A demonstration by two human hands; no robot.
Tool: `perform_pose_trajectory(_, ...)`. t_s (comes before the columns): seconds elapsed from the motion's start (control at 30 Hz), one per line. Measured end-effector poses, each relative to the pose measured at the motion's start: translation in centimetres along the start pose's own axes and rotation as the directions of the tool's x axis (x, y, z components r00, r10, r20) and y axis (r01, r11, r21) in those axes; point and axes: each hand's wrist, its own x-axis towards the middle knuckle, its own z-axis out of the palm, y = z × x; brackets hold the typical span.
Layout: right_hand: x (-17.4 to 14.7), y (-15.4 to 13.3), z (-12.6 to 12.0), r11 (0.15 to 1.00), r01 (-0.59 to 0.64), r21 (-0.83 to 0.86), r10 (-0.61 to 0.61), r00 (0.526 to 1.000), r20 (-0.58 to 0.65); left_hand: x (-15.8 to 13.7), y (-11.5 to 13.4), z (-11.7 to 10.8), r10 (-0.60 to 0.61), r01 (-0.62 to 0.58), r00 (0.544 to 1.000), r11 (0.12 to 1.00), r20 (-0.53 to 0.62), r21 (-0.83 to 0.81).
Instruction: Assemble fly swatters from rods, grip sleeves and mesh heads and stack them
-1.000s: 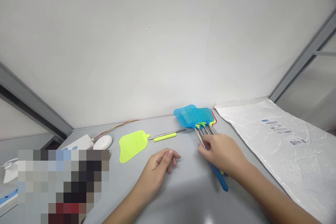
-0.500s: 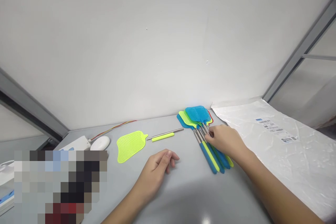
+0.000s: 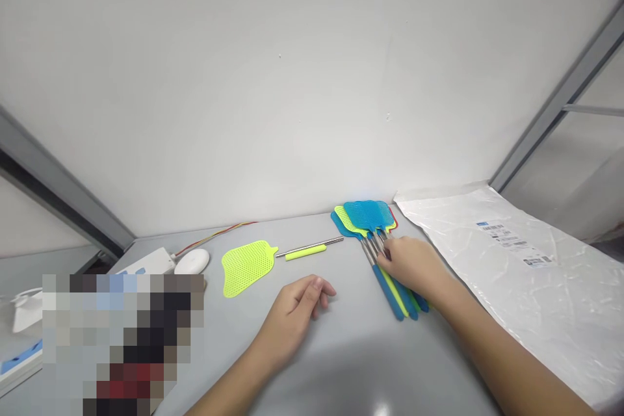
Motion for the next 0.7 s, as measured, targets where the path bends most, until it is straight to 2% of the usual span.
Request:
perform_pose_trajectory(0.13,-0.3,0.0,-0.5,1.000,-0.002,-0.022,0.002,1.000,0.003,0.1,0.1,-0.4,0.043,-0.038,0.998,0.993,-0.041,0.115)
perform_pose_trajectory(0.2,-0.5,0.0,-0.7,1.000,-0.002,-0.024,0.003,1.000,0.005,0.3,0.1,-1.0,0.138,-0.106,0.984,0.961,-0.109,0.257)
perform_pose_trajectory(0.3,-0.7,-0.2,-0.9,1.000,-0.009,-0.029,0.009,1.000,-0.013,0.8,-0.1,-2.1,0.315,-0.175,0.928,0.839,-0.198,0.515)
perform_pose_trajectory(0.37,-0.8,-0.3,-0.8,0.999,-0.015,-0.028,0.015,1.000,-0.018,1.2,-0.6,-2.6,0.363,-0.145,0.909,0.737,-0.205,0.660)
perform_pose_trajectory(0.5,-1.2,-0.8,-0.5,1.000,-0.005,-0.007,0.004,1.000,-0.030,1.6,-1.8,-2.8,0.277,-0.038,0.946,0.609,-0.168,0.792)
perform_pose_trajectory(0.6,-1.7,-1.6,-0.1,0.999,0.047,0.003,-0.047,0.998,-0.047,1.7,-2.3,-2.6,0.226,0.000,0.961,0.580,-0.161,0.814)
perform_pose_trajectory(0.7,-2.3,-2.8,0.5,0.986,0.160,0.037,-0.158,0.986,-0.061,1.7,-2.3,-2.6,0.229,0.013,0.957,0.584,-0.180,0.811)
